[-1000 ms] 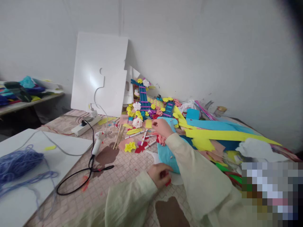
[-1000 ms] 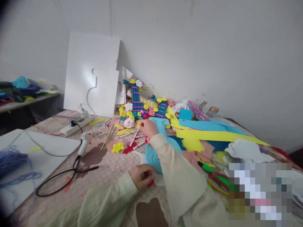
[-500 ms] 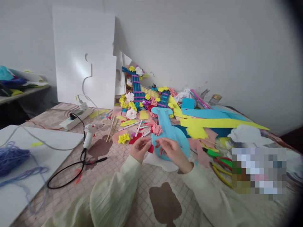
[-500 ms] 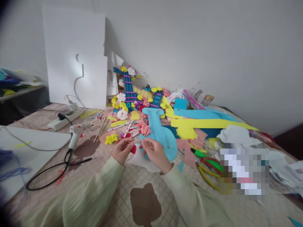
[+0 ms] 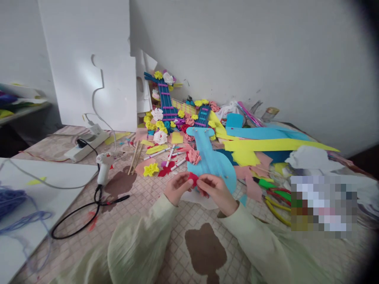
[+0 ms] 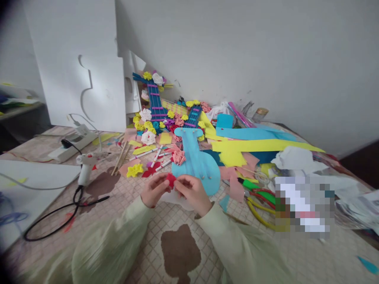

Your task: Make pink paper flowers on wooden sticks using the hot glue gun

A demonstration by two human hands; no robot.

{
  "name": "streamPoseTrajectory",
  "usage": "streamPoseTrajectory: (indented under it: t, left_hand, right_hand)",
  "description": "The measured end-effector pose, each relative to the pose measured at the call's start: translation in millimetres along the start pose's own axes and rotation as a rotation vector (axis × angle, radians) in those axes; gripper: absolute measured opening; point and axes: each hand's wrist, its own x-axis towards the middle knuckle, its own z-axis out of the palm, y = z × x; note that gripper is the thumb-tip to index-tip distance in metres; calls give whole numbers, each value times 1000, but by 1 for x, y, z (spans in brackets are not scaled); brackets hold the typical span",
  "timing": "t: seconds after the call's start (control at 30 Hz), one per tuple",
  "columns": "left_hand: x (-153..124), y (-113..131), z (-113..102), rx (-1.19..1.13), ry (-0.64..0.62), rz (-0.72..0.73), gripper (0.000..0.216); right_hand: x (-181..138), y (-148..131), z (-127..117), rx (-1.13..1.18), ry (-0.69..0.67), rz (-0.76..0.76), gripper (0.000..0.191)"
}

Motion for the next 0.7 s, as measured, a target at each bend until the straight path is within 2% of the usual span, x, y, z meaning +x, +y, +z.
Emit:
streamPoseTrajectory:
  t: [0.2,0.37,0.7]
  left_hand:
    - [-7,5,2,105,-85,-44,32]
    - [-10,3,4,216,-135,-61,29]
    - [-7,7,1,293,0,11,22]
  right_hand:
    - [-1,3,-1,-7,36,-2,24]
    - [-3,1,-3,-109,18,-36,21]
    - [-3,9,-3,-108,125,-11,20]
